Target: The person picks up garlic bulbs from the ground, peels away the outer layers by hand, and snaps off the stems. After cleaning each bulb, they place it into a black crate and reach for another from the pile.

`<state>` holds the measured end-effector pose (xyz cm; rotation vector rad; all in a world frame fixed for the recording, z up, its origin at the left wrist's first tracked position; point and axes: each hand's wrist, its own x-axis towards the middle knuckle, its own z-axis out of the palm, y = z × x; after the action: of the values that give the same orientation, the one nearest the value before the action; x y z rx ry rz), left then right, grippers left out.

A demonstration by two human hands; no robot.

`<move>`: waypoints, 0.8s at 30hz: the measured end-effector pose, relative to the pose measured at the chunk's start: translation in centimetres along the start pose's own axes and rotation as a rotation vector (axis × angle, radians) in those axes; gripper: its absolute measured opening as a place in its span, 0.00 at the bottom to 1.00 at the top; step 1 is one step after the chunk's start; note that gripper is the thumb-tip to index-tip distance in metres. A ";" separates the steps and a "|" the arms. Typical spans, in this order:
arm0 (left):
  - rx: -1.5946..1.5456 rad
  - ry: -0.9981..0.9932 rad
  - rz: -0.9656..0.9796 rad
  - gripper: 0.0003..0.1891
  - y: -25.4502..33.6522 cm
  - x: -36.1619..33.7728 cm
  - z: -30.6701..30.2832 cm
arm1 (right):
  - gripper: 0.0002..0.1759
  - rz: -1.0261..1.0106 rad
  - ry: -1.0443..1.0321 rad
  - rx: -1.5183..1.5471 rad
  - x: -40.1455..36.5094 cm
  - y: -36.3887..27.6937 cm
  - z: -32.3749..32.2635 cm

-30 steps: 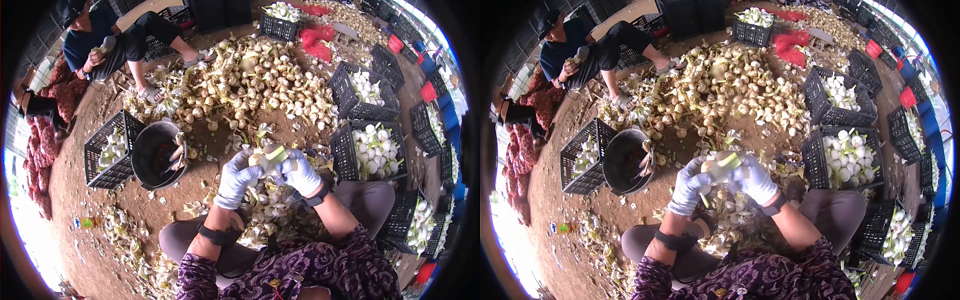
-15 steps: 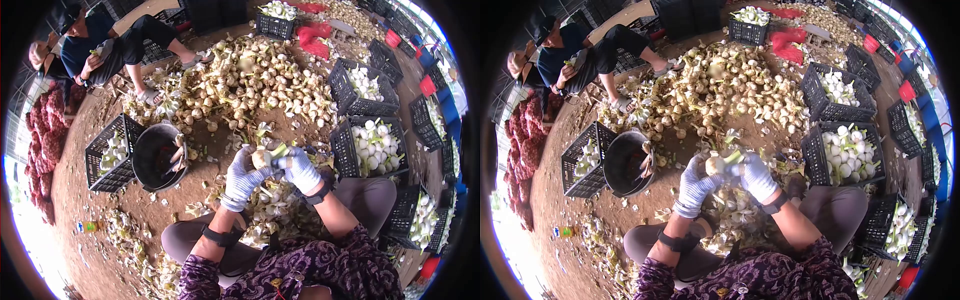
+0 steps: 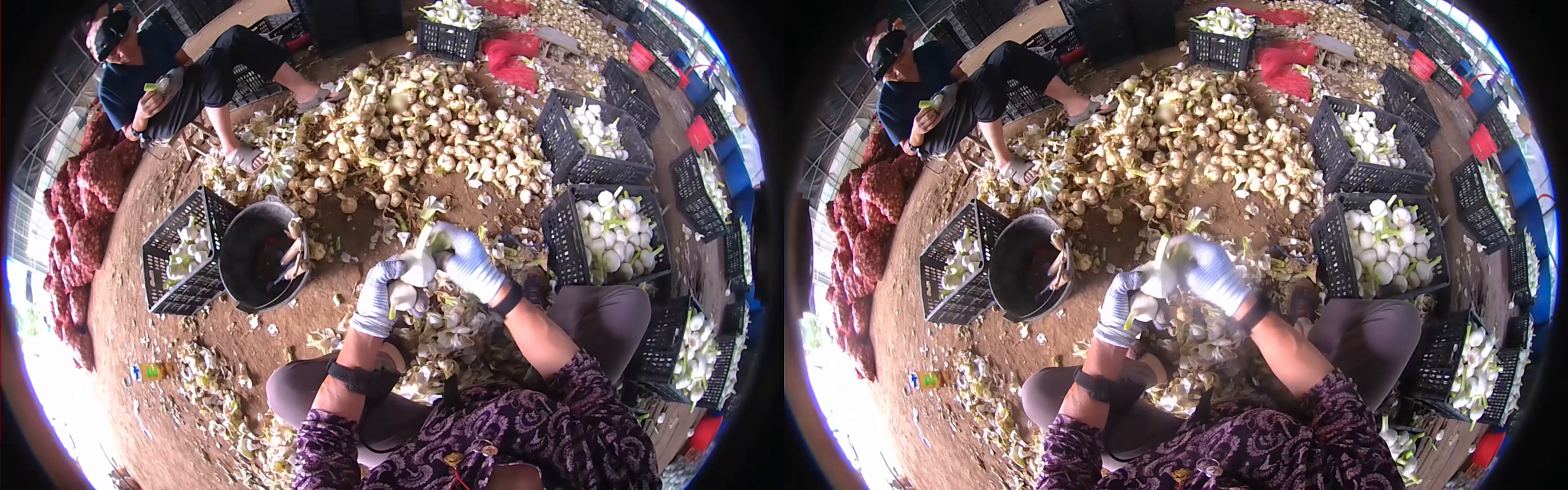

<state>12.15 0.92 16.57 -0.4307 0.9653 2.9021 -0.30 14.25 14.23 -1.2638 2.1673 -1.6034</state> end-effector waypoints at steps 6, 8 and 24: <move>0.357 0.270 0.248 0.26 0.0 0.3 2.5 | 0.23 0.521 0.068 0.489 -1.2 -1.8 -4.7; 0.473 0.273 0.270 0.24 -0.1 0.4 3.8 | 0.21 0.419 -0.004 0.636 -1.4 -2.4 -3.4; 0.542 0.334 0.247 0.05 -1.1 0.3 2.4 | 0.10 0.706 0.219 1.126 -2.8 3.3 0.4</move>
<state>11.46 3.21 17.65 -0.8091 1.9025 2.6339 -0.09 16.16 10.31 0.0090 1.1041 -2.0721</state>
